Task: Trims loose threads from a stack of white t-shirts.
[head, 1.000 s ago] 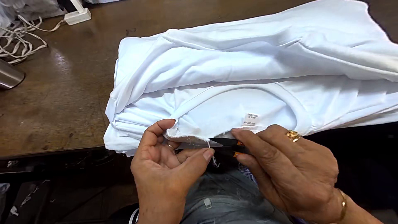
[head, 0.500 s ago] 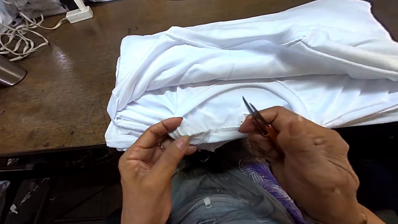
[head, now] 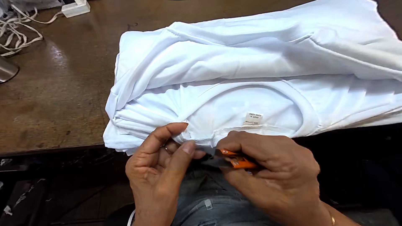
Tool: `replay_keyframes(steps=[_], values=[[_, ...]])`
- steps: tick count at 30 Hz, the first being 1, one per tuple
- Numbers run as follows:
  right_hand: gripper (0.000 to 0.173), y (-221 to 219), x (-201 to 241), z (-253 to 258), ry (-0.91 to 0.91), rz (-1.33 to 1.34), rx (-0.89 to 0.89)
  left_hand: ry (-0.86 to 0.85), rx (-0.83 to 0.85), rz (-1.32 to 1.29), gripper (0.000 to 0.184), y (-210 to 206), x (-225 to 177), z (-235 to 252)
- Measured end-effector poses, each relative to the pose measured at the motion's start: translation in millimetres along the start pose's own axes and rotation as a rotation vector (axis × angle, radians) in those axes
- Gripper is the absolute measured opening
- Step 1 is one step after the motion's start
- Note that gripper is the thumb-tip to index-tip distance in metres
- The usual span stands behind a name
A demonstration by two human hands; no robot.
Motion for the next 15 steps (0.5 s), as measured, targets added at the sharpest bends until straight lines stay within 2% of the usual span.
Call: replay_keyframes(steps=[4, 6, 8, 11, 15], values=[[0.01, -1.8, 6.7, -8.7, 0.243, -0.236, 0.006, 0.09, -0.069, 0.031, 0.048, -8.8, 0.9, -3.5], [0.013, -1.0, 9.4, -13.8, 0.329, -0.326, 0.074, 0.119, -0.068, 0.038, 0.054, -9.8, -0.6, -3.4], [0.021, 6.7, 9.3, -16.4, 0.331, -0.399, 0.114, 0.136, -0.058, 0.03, 0.057, -7.8, -1.6, -2.9], [0.044, 27.3, -0.1, -12.6, 0.305, -0.537, 0.088, 0.178, -0.061, -0.012, 0.061, -2.9, -3.7, -3.2], [0.04, 38.3, -10.2, -11.7, 0.427, -0.622, 0.039, 0.22, -0.073, -0.045, 0.064, -3.1, -7.6, -3.9]])
Point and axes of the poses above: each hand's wrist, its own z-axis towards the middle knuckle, its own y-axis out of the back of the hand, x = y × z, the point moved 3 cm from there along z, towards the middle knuckle, and after that the axes turned 15 degrees about -x, right-handed, at the moved point
